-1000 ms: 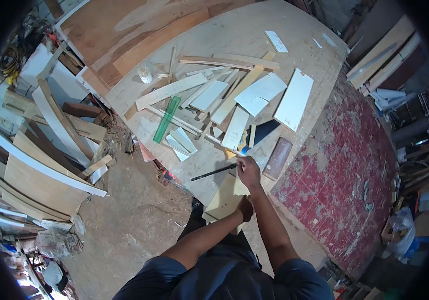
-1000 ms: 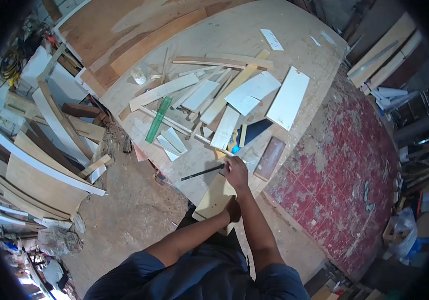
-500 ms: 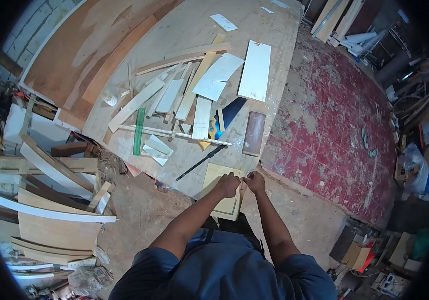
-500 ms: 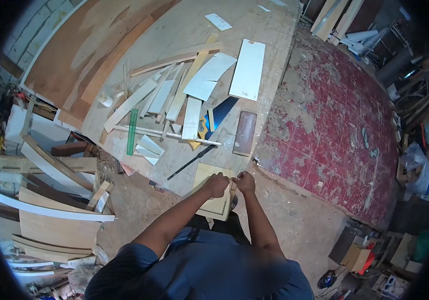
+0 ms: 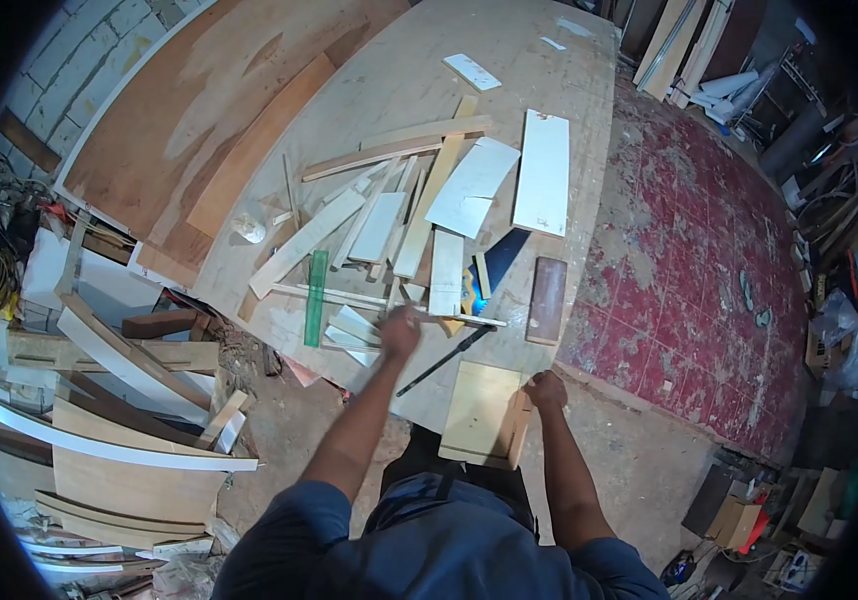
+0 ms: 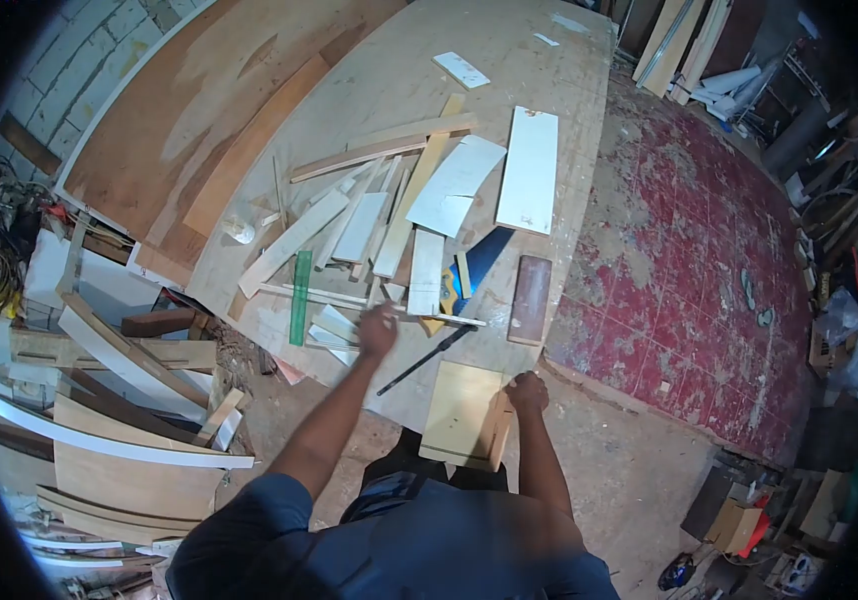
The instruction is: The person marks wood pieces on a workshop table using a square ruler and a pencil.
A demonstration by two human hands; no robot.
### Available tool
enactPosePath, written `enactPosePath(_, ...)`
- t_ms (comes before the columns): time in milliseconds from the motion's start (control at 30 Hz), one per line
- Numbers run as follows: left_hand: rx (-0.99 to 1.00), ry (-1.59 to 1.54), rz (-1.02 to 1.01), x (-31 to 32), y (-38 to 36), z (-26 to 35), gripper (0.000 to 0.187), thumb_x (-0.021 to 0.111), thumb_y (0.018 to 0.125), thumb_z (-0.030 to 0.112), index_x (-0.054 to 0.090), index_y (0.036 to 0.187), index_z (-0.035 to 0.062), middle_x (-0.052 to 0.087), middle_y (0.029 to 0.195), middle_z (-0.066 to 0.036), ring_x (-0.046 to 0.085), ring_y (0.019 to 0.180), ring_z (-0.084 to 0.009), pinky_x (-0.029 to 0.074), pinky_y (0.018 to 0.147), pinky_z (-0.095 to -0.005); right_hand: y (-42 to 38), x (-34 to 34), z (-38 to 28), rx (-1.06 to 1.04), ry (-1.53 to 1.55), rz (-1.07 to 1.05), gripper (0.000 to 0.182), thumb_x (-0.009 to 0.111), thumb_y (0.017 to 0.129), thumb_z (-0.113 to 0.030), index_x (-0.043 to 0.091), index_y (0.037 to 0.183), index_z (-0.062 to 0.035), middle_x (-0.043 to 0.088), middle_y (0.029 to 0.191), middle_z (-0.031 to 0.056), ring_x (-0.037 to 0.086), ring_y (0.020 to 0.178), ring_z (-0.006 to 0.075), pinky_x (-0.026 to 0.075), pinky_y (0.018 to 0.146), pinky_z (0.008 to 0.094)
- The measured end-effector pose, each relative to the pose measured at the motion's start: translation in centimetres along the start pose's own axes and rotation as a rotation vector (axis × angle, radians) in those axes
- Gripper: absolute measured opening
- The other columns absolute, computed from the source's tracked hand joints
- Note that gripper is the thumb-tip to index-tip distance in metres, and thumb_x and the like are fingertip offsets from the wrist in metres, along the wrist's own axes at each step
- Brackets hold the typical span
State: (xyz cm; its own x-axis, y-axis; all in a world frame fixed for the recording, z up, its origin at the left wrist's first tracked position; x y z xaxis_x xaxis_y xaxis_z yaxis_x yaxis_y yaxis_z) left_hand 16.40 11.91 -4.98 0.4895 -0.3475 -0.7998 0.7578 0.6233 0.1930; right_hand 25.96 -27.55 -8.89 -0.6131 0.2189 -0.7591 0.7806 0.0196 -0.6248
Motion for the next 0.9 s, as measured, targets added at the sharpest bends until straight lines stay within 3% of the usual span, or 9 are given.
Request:
enactPosePath(67, -0.027, 0.25, 0.052, -4.1, 5.1, -4.7, 0.028, 0.061, 0.082, 0.015, 0.066, 0.11, 0.0121, 0.066, 0.096, -0.013, 0.065, 0.089, -0.033, 0.053, 0.077, -0.0456, 0.3, 0.2, -0.3, 0.015, -0.009, 0.008, 0.036, 0.082, 0.07, -0.034, 0.074, 0.103, -0.0201, 0.07, 0.114, 0.009, 0.068, 0.106, 0.0278, 0.056, 0.088, 0.0401)
enactPosePath(167, -0.199, 0.432, -0.166, -6.1, 10.9, -10.0, 0.022, 0.061, 0.086, 0.018, 0.068, 0.106, 0.0138, 0.065, 0.102, -0.013, 0.066, 0.096, -0.0309, 0.056, 0.081, -0.0436, -0.1, -0.3, -0.3, 0.086, 0.004, 0.026, 0.05, 0.088, 0.062, -0.038, 0.072, 0.103, -0.0161, 0.071, 0.11, 0.0093, 0.068, 0.105, 0.0267, 0.055, 0.087, 0.0416)
enactPosePath(300, -0.096, 0.567, -0.208, -6.2, 14.8, -11.4, 0.019, 0.062, 0.085, 0.017, 0.069, 0.102, 0.0139, 0.064, 0.102, -0.012, 0.066, 0.099, -0.031, 0.057, 0.08, -0.0442, 0.1, -0.3, -0.6, 0.124, -0.068, 0.038, 0.04, 0.083, 0.069, -0.037, 0.074, 0.104, -0.0224, 0.069, 0.116, 0.0082, 0.068, 0.106, 0.028, 0.056, 0.088, 0.0414)
enactPosePath(500, 0.034, 0.642, -0.251, -5.1, 15.5, -11.7, 0.014, 0.066, 0.086, 0.023, 0.069, 0.095, 0.0131, 0.063, 0.1, -0.01, 0.065, 0.098, -0.0291, 0.057, 0.079, -0.0444, 0.3, -0.1, -0.5, 0.141, -0.054, 0.097, 0.056, 0.089, 0.062, -0.038, 0.069, 0.108, -0.0145, 0.071, 0.111, 0.0103, 0.068, 0.104, 0.027, 0.056, 0.085, 0.0426)
enactPosePath(600, 0.036, 0.686, -0.225, -4.7, 15.4, -13.0, 0.015, 0.067, 0.084, 0.023, 0.07, 0.094, 0.0129, 0.063, 0.099, -0.008, 0.066, 0.097, -0.0274, 0.057, 0.078, -0.0428, 0.3, -0.1, -0.7, 0.126, -0.046, 0.022, 0.058, 0.09, 0.061, -0.039, 0.068, 0.108, -0.0137, 0.071, 0.109, 0.0104, 0.069, 0.102, 0.028, 0.055, 0.087, 0.0435)
enactPosePath(667, 0.077, 0.768, -0.183, -3.8, 15.7, -13.1, 0.011, 0.061, 0.085, 0.02, 0.071, 0.087, 0.0148, 0.063, 0.096, -0.006, 0.066, 0.094, -0.0253, 0.055, 0.077, -0.0418, 0.5, 0.4, 0.0, 0.134, -0.002, 0.035, 0.057, 0.089, 0.062, -0.041, 0.069, 0.107, -0.0129, 0.071, 0.108, 0.0107, 0.069, 0.102, 0.0287, 0.055, 0.086, 0.0426)
enactPosePath(767, 0.259, 0.787, 0.01, -5.0, 14.7, -11.0, 0.011, 0.061, 0.082, 0.019, 0.071, 0.085, 0.0146, 0.062, 0.092, -0.006, 0.063, 0.087, -0.0239, 0.051, 0.069, -0.0417, 0.5, 0.3, -0.1, 0.1, -0.056, 0.076, 0.052, 0.085, 0.066, -0.044, 0.069, 0.105, -0.0136, 0.072, 0.107, 0.0097, 0.068, 0.102, 0.029, 0.055, 0.085, 0.0418)
enactPosePath(900, 0.381, 0.561, 0.103, -8.6, 11.5, -9.4, 0.01, 0.066, 0.085, 0.017, 0.068, 0.091, 0.0098, 0.063, 0.106, -0.009, 0.06, 0.097, -0.0292, 0.049, 0.078, -0.0438, 0.3, 0.1, -0.2, 0.05, -0.044, 0.049, 0.047, 0.083, 0.068, -0.042, 0.07, 0.104, -0.016, 0.072, 0.105, 0.0087, 0.068, 0.103, 0.0286, 0.055, 0.085, 0.0424)
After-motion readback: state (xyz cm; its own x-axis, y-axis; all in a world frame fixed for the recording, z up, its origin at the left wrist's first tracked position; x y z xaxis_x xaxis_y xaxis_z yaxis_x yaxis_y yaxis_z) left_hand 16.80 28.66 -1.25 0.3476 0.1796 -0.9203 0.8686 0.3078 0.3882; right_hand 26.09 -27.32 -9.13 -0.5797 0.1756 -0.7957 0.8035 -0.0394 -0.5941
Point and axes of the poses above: each hand's wrist, its own y-axis towards the middle knuckle, its own x-axis out of the palm, z = x × y, the point moved 9 cm from there along y, towards the middle knuckle
